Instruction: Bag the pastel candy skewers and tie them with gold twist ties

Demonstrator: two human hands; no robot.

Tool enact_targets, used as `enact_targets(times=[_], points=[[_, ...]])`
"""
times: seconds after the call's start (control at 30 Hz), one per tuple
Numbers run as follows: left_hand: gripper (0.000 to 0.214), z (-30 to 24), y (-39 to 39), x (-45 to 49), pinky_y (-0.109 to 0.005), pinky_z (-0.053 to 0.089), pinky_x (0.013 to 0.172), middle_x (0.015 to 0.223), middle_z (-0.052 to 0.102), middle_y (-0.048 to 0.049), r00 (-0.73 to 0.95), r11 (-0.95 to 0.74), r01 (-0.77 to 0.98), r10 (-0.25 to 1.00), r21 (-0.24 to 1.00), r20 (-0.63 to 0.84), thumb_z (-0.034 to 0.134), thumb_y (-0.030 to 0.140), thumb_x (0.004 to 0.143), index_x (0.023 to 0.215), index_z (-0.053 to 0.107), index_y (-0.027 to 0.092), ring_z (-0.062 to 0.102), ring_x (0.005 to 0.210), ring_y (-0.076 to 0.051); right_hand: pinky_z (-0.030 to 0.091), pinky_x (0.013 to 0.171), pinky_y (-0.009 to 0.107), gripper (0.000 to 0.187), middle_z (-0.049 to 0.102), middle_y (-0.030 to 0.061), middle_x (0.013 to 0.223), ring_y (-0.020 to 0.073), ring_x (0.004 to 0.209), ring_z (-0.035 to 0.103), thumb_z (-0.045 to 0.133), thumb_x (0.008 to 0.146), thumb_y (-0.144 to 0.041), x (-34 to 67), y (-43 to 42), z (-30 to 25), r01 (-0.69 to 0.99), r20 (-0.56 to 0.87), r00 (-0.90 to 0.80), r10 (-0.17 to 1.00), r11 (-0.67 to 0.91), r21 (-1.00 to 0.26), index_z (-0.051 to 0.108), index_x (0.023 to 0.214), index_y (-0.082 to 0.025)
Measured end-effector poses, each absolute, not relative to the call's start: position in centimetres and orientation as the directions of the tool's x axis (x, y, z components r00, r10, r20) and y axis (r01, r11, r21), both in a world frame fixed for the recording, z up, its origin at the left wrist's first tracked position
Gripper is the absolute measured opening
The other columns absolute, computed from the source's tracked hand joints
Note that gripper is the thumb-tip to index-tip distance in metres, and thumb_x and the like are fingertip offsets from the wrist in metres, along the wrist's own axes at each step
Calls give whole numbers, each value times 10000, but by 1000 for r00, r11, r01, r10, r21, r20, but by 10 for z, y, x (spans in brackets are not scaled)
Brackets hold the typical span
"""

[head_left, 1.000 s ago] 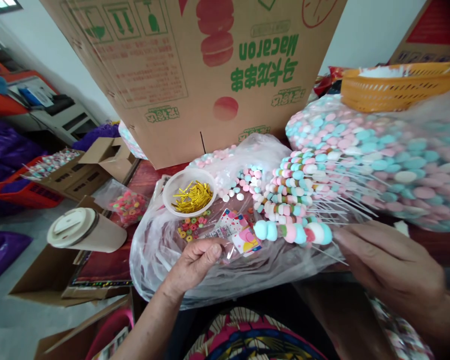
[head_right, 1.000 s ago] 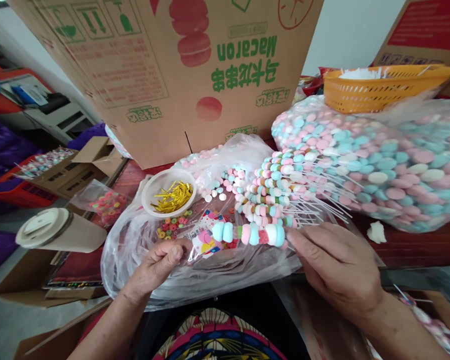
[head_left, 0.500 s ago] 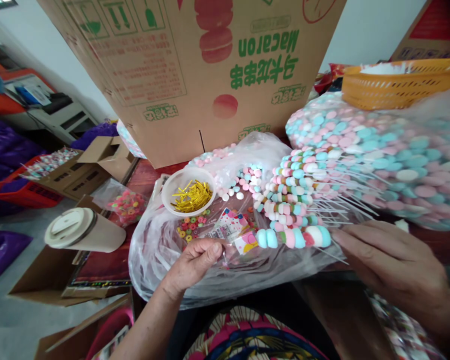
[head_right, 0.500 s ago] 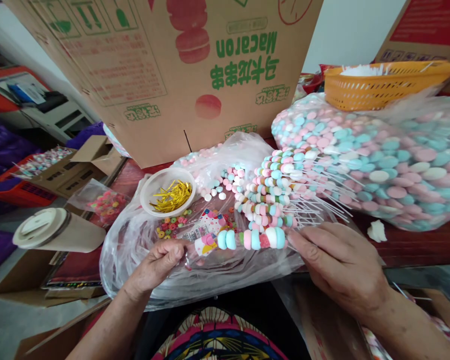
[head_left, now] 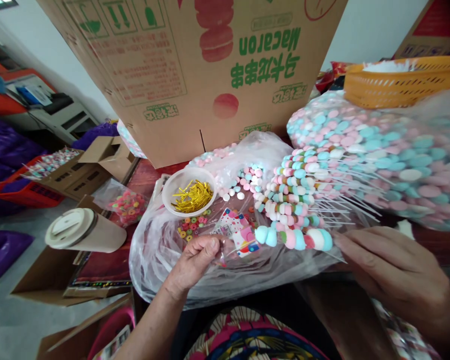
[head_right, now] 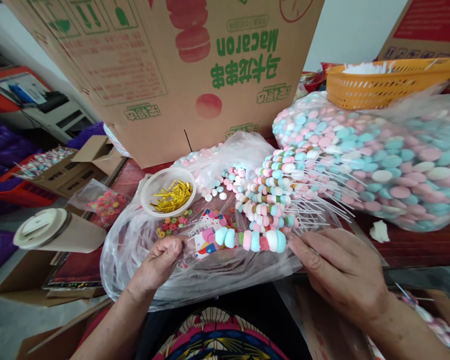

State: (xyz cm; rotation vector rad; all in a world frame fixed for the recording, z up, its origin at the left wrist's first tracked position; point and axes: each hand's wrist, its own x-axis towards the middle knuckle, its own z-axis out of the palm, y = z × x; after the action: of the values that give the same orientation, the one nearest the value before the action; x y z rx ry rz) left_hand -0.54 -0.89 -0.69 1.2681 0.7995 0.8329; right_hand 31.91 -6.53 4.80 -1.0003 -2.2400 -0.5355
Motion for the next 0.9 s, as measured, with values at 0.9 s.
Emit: enact_targets(times=[0.9], points=[[440, 2, -8, 4, -225, 375, 581, 608, 524, 4, 502, -54, 233, 862, 971, -73, 459, 505, 889, 739, 635, 131, 438, 602, -108, 494, 657, 369, 321, 668, 77, 814, 220, 743, 586, 525, 771, -13, 331, -59, 52, 681, 566, -641, 519, 724, 107, 624, 1022, -186]])
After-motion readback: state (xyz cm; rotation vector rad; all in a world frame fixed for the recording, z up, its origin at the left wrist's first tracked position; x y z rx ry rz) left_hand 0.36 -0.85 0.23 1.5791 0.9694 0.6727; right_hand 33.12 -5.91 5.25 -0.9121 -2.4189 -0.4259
